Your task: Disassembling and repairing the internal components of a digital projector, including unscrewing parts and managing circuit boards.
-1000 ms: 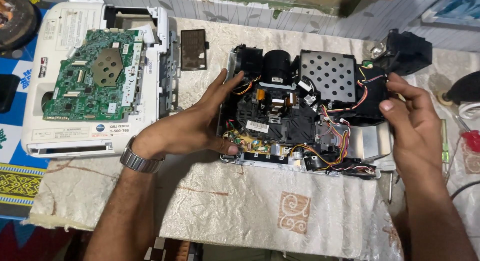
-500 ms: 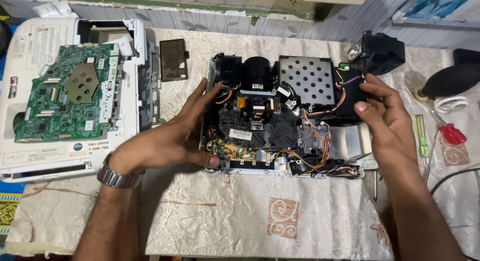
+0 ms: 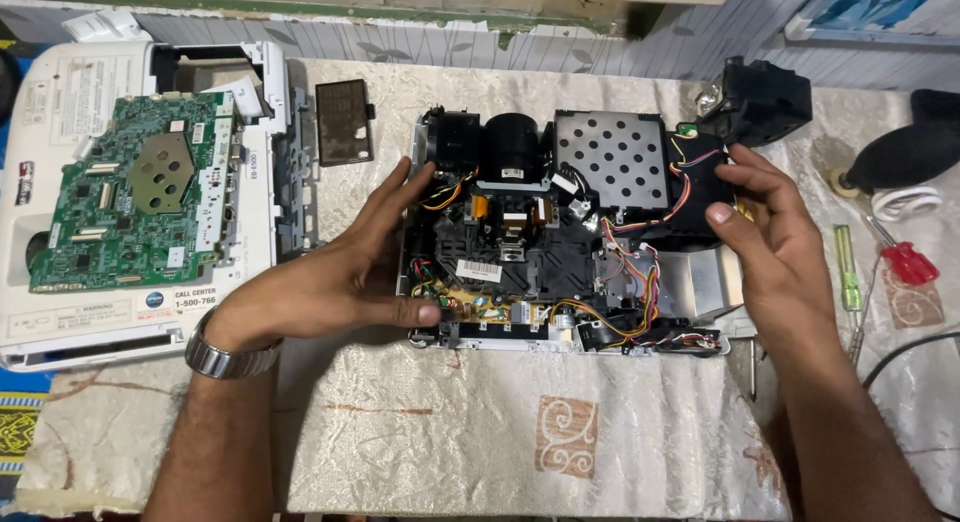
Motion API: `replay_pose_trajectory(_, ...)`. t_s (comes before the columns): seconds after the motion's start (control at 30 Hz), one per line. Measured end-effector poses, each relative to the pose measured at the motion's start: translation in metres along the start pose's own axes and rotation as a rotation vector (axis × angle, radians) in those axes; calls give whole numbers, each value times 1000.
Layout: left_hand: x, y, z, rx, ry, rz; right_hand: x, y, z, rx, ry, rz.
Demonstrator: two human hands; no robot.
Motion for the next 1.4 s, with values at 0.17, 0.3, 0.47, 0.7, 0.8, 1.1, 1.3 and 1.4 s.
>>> replay_pose_trajectory(0.17,-4,8,6,-306,6,-31,-1,4,1,-10,4,-22)
replay_pose_trajectory(0.3,-23,5,-1,-653,-597,187,8,7,-3,-47,100,-46)
replay_pose_trajectory(0.47,-32,-18,3,-543,-759,319,37,9,-14,-96,444,-225)
replay_pose_trajectory(0.7,-32,-21,6,-461,-731,287,62,-21,-36,257,779,-289)
replay_pose_trajectory(0.8,-33,-20,4,-468,-723,302,66,-31,-39,345,730,-380)
replay_pose_trajectory(1.1,-30,-22,2,-488,-771,335,53,-35,-20,375,493,-441)
replay_pose_trajectory(1.3,-28,-24,3,-470,-751,332,53,-30,-9,287,383,-422)
replay_pose_trajectory(1.4,-30,-23,2,-456,-732,326,55,-31,-7,249,264,-415)
Point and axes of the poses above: each hand's wrist, its own z-axis towards the middle knuckle, its own y-axis out of the back of the hand, x = y × z, the point moved 5 cm from there along z, towards the middle knuckle, and after that the axes turned 11 degrees about -x, right-handed, at the moved point
